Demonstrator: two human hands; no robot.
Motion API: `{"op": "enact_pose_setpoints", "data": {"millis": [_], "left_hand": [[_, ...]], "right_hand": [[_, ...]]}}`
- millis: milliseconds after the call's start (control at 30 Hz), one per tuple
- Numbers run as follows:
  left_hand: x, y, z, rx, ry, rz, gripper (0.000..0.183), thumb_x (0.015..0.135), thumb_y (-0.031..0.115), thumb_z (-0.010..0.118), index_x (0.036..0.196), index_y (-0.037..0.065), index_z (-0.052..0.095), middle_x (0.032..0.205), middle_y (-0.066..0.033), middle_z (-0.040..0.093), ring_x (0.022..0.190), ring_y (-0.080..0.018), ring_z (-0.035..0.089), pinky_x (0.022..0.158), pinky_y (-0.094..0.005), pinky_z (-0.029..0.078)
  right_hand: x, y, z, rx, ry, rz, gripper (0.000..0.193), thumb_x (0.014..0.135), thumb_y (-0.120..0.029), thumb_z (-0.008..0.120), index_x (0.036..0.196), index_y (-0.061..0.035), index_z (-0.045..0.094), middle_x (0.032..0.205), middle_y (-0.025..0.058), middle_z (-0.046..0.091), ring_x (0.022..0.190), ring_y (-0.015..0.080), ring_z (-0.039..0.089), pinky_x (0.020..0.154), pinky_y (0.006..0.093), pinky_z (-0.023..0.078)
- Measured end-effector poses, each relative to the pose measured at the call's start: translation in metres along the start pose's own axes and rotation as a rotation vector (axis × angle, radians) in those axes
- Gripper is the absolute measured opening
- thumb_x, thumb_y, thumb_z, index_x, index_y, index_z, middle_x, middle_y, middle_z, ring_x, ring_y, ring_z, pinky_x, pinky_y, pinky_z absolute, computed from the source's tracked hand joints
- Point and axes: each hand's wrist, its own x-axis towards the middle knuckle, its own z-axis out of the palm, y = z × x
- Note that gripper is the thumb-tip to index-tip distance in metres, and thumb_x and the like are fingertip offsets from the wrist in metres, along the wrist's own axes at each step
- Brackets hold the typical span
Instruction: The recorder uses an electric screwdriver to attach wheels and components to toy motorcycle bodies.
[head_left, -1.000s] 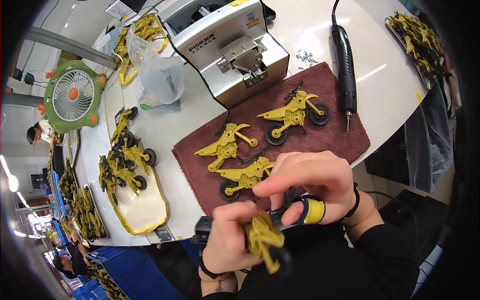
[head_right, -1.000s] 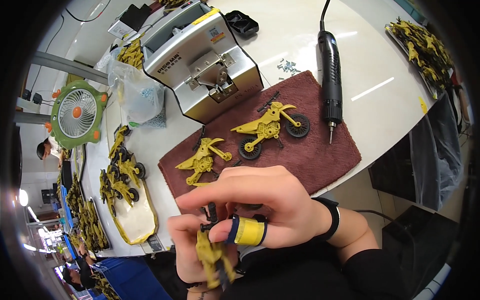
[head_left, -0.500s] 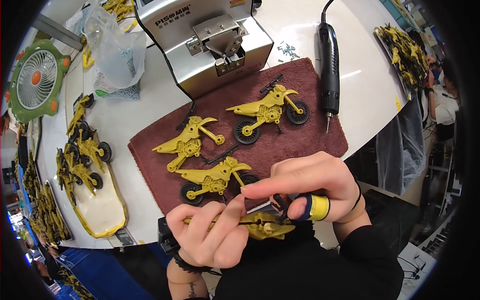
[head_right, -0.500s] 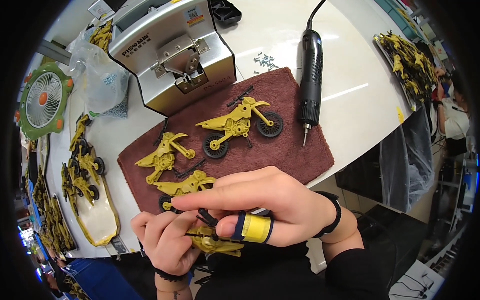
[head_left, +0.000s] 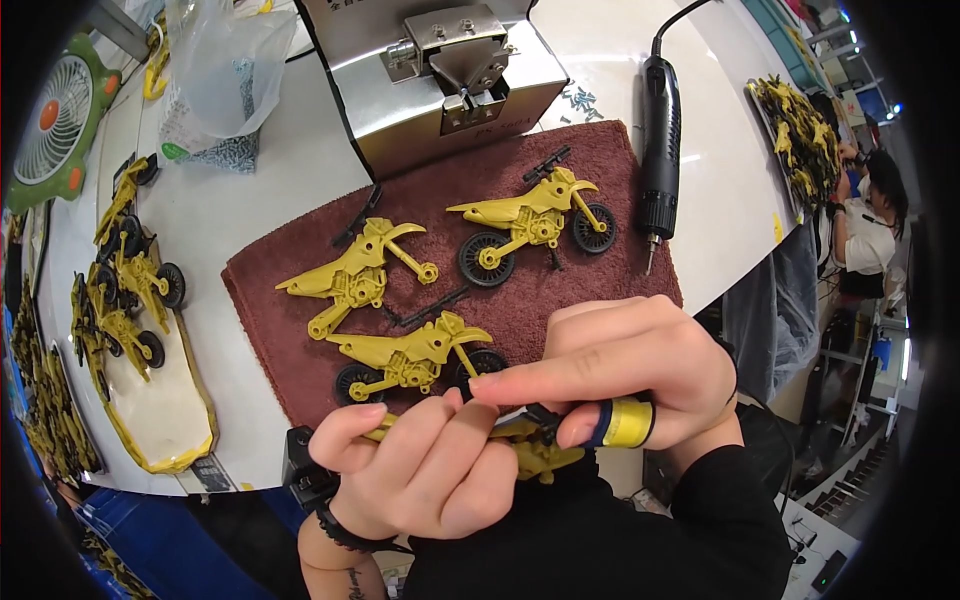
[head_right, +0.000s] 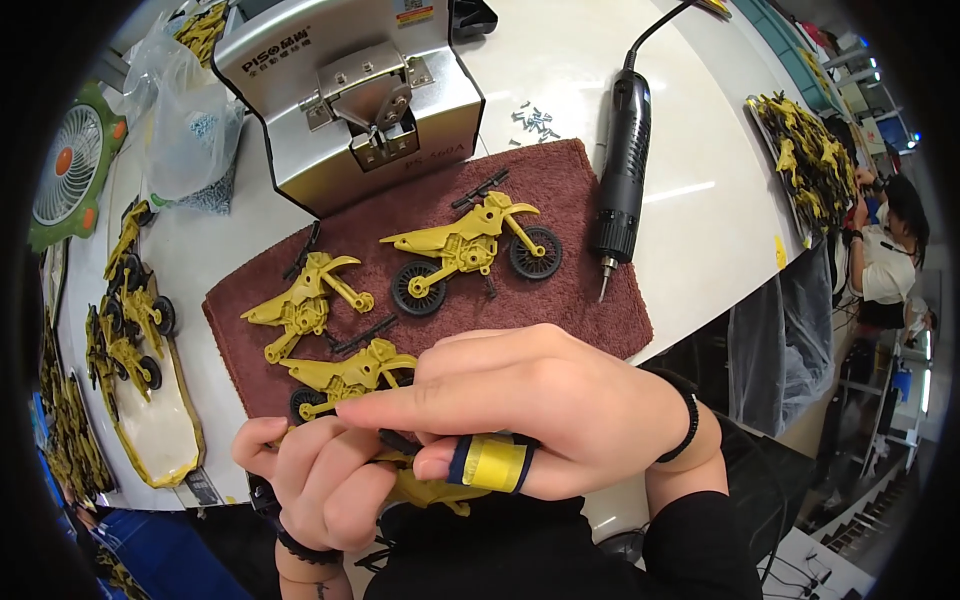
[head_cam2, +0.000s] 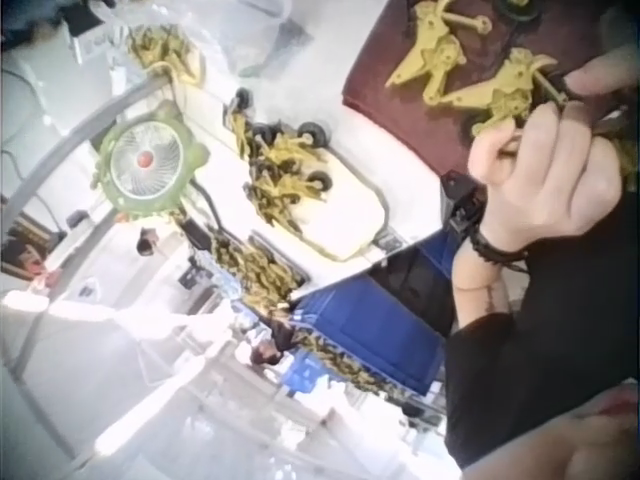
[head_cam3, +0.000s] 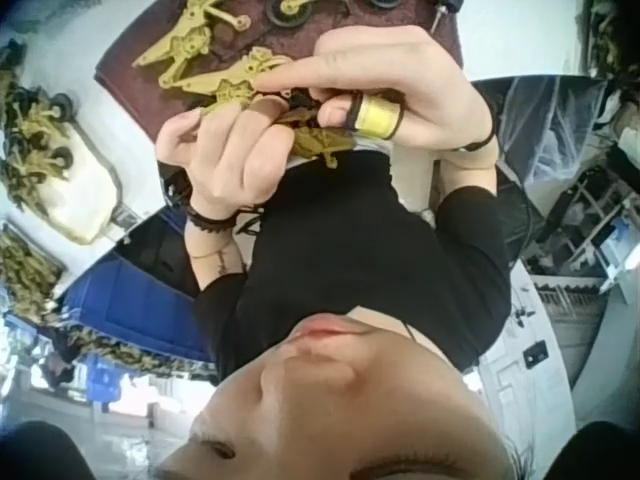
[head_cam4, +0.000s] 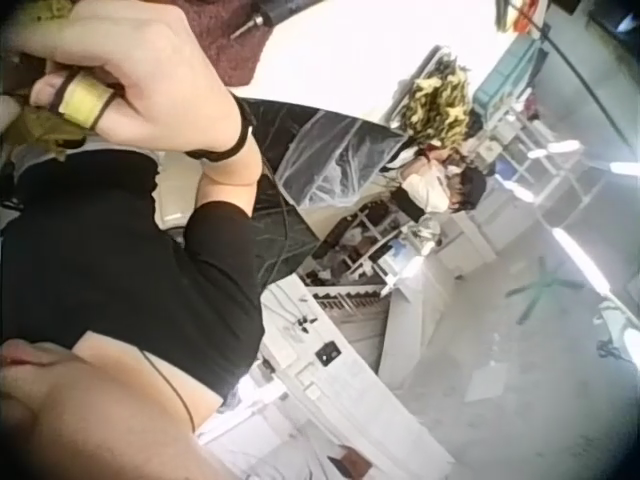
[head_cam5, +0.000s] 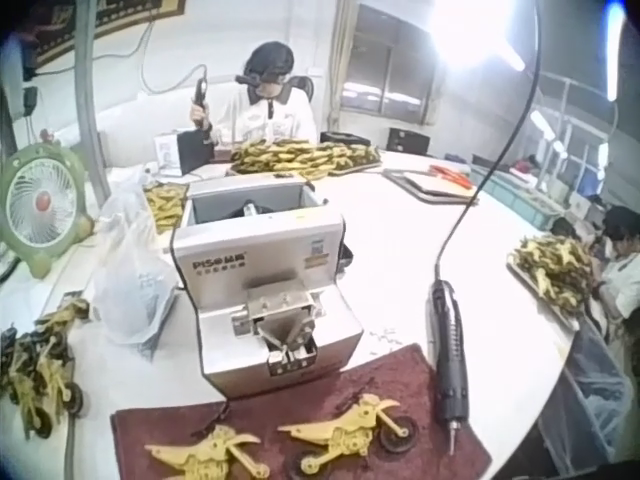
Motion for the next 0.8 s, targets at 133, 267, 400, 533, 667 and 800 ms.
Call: {"op": "enact_pose_setpoints", "data": {"millis": [133,267,400,533,667,800], "left_hand": [[0.003,0.001,0.002,-0.052,-0.059,0.005,0.014,0.075,0.016,0.054,0.076,0.023,0.041,0.081,0.0055,0.063,0.069,-0.0071,0.055,0.086,-0.0369,0.026],[0.005,0.001,0.0,-0.092,-0.104,0.037,0.018,0.074,0.013,0.055,0.071,0.022,0.04,0.076,0.0068,0.058,0.068,-0.0074,0.056,0.086,-0.0361,0.027],[0.006,-0.001,0.0,-0.13,-0.094,-0.009,0.019,0.073,0.012,0.057,0.072,0.021,0.041,0.074,0.0063,0.056,0.069,-0.008,0.057,0.086,-0.0364,0.028],[0.009,-0.003,-0.002,-0.137,-0.086,-0.018,0.018,0.073,0.012,0.06,0.074,0.02,0.043,0.076,0.005,0.058,0.071,-0.0094,0.058,0.084,-0.0374,0.03],[0.008,-0.003,0.0,-0.168,-0.08,-0.022,0.017,0.073,0.012,0.06,0.074,0.019,0.044,0.077,0.0043,0.059,0.071,-0.0098,0.058,0.084,-0.0373,0.03],[0.009,-0.004,0.001,-0.182,-0.069,-0.023,0.017,0.072,0.012,0.061,0.073,0.018,0.046,0.076,0.0044,0.058,0.071,-0.0097,0.058,0.084,-0.0367,0.03]], "right_hand": [[0.008,-0.001,-0.012,-0.135,-0.139,-0.046,0.039,0.077,-0.019,0.065,0.108,0.0049,0.064,0.065,0.0079,0.054,0.058,0.021,0.054,0.056,0.0301,0.043],[0.021,0.002,-0.027,-0.153,-0.419,-0.12,0.046,0.073,-0.007,0.06,0.117,0.0054,0.058,0.07,0.0099,0.057,0.063,0.0247,0.058,0.06,0.0314,0.046],[0.028,0.005,-0.03,-0.045,-0.506,-0.049,0.045,0.075,-0.008,0.058,0.118,0.006,0.057,0.071,0.0106,0.057,0.065,0.0257,0.058,0.061,0.0321,0.046],[0.03,0.003,-0.025,-0.102,-0.45,-0.04,0.045,0.073,-0.005,0.06,0.117,0.0044,0.058,0.07,0.0083,0.058,0.063,0.0236,0.058,0.061,0.0315,0.046],[0.031,-0.008,-0.022,-0.178,-0.412,0.127,0.045,0.07,-0.001,0.063,0.115,0.0024,0.059,0.069,0.0063,0.059,0.062,0.0222,0.059,0.063,0.0307,0.047],[0.033,-0.011,-0.025,-0.168,-0.407,0.165,0.045,0.069,0.0,0.064,0.113,0.001,0.058,0.074,0.0073,0.061,0.062,0.0227,0.059,0.062,0.0308,0.048]]}}
